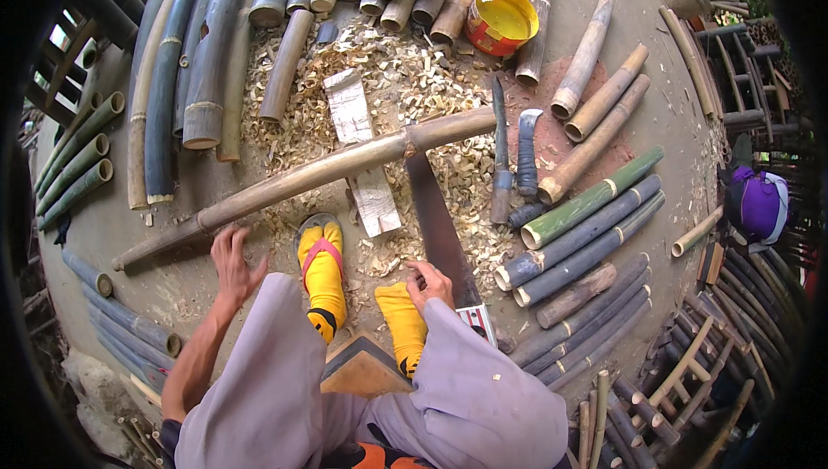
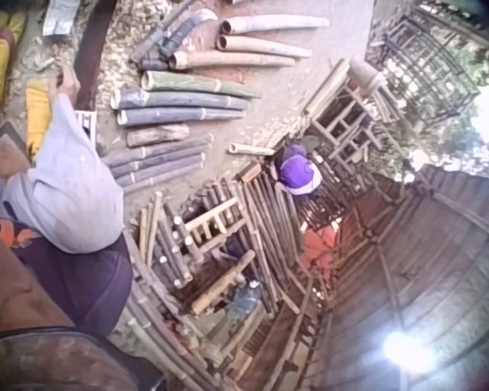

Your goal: The person sits on the ground and uses a hand saw to cut bamboo poles into shorter sections. They measure the bamboo with a tape measure and use a knife to smooth the cut edges. The person handles multiple bamboo poles, cutting them to size and stacking them.

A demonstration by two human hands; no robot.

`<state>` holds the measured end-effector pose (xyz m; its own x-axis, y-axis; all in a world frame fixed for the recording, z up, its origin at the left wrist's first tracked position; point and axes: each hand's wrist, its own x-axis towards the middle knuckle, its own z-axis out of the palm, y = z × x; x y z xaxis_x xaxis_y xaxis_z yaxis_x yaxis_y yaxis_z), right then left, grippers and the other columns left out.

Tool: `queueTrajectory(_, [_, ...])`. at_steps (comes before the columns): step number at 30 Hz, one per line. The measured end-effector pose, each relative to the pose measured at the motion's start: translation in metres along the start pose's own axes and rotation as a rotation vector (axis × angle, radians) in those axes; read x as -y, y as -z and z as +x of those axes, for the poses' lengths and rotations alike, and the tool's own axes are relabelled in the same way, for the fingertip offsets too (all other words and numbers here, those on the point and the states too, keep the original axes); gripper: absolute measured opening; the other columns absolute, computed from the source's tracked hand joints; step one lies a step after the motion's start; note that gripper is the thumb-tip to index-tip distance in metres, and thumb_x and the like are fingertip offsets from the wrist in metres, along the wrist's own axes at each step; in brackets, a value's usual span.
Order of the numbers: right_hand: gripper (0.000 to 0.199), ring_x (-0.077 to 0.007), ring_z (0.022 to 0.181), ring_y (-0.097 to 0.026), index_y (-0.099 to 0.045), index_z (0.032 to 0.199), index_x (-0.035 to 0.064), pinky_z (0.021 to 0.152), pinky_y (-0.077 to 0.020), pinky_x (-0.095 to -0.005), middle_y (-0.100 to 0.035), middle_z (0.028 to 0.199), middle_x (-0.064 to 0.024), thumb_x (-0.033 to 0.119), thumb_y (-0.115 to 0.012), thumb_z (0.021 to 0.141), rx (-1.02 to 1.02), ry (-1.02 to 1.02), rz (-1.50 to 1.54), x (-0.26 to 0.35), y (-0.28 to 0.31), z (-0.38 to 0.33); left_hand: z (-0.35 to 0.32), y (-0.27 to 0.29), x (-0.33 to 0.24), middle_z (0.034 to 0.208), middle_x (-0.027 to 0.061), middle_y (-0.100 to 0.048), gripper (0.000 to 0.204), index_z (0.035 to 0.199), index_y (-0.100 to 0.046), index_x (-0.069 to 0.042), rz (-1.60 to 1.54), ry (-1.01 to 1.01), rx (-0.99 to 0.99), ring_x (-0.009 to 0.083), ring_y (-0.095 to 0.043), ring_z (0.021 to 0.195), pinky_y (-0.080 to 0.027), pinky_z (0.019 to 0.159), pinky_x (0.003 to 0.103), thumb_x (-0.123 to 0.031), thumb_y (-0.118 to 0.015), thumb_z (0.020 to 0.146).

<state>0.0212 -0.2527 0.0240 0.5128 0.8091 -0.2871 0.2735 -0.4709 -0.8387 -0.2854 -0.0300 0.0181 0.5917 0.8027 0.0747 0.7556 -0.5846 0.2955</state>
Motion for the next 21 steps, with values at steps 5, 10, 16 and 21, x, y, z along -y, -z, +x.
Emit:
queueTrajectory(5, [0.025,-0.0104,0.061,-0.056,-0.065,0.106,0.0033,0.058,-0.0472,-0.0249,-0.061,0.077,-0.0059,0.001,-0.062,0.082,0.03,0.018,0.013,0.002,-0.001,0.009,-0.084,-0.005,0.059,0.114,0.0158,-0.052,0.065,0.12,-0.052,-0.01,-0.036,0.359,0.3,0.0367,-0.043,0.117,-0.035,0.099,0.046,-0.012,-0.073,0.059])
queueTrajectory(10, [0.026,-0.011,0.068,-0.061,-0.064,0.111,0.0032,0.064,-0.0504,-0.025,-0.065,0.083,-0.0075,0.004,-0.062,0.084,0.093,0.002,0.056,0.023,0.015,0.033,-0.03,-0.005,0.013,0.103,0.013,-0.053,0.063,0.116,-0.055,-0.007,-0.536,0.474,0.098,0.0323,-0.052,0.1,-0.042,0.091,0.04,-0.013,-0.07,0.054])
queueTrajectory(16, [0.04,-0.0086,0.069,-0.06,-0.057,0.123,0.0033,0.062,-0.0506,-0.0242,-0.064,0.083,-0.0059,0.01,-0.066,0.085,0.26,0.089,0.369,0.071,0.005,0.08,0.091,0.017,-0.116,0.097,0.0134,-0.063,0.041,0.104,-0.065,-0.004,-0.746,0.105,0.544,0.0286,-0.061,0.093,-0.047,0.087,0.036,-0.025,-0.073,0.071])
queueTrajectory(21, [0.028,-0.0066,0.068,-0.055,-0.063,0.111,0.0027,0.06,-0.047,-0.0228,-0.06,0.078,-0.003,0.008,-0.068,0.083,0.242,0.122,0.324,0.068,0.0,0.085,0.117,0.007,-0.15,0.101,0.0169,-0.065,0.045,0.107,-0.062,-0.001,-0.609,-0.14,0.561,0.0327,-0.061,0.097,-0.047,0.088,0.041,-0.029,-0.072,0.073])
